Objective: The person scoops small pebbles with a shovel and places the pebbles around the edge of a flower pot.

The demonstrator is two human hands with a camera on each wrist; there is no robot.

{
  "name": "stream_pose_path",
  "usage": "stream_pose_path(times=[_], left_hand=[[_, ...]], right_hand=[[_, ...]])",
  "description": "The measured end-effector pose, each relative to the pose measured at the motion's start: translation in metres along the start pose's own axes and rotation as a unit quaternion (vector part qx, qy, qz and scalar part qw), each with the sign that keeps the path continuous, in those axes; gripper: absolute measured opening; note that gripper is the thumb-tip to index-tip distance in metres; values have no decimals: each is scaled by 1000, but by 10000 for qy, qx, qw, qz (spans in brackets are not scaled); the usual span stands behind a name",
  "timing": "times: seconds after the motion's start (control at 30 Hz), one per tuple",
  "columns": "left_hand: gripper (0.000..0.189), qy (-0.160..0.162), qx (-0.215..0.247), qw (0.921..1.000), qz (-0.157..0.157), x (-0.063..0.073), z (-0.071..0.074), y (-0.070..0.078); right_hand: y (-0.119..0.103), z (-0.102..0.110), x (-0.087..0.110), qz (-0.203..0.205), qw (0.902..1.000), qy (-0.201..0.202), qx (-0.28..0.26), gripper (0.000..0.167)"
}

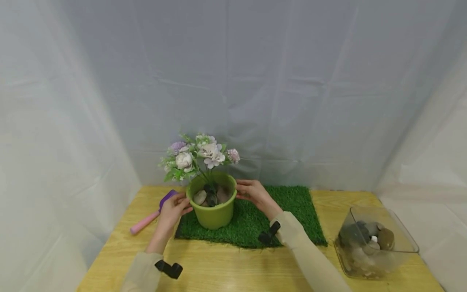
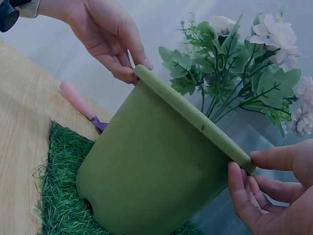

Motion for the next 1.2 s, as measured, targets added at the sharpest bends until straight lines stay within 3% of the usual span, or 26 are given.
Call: stream_pose_path(times=[0.2, 0.53, 0.7, 0.97, 1.2], left_hand=[[47, 46, 184, 9998, 15, 1, -2, 2], [47, 269, 20, 9996, 116, 12, -4, 13], [46, 205, 102, 9997, -42, 2, 0, 0], [47, 250, 341, 9991, -2, 5, 1, 0], [42, 314, 289, 9991, 77, 1, 1, -2]], right_hand=[[-1, -5, 3, 92, 9998, 134, 62, 44], [-4, -10, 19, 3, 9997, 47, -233, 44], [0, -10, 10, 171, 9995, 236, -154, 43], [4, -10, 10, 113, 9995, 289, -11, 43], [3, -9, 11, 76, 9996, 283, 29, 45]])
Point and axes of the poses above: each hand's wrist, its own x-axis away from the middle knuckle, its own z-axis out of the back of the hand, y = z × x, the point moved 5 cm from there along -x, towards the middle knuckle, and after that the axes turned 11 degrees about -z, right-handed, at the moved point
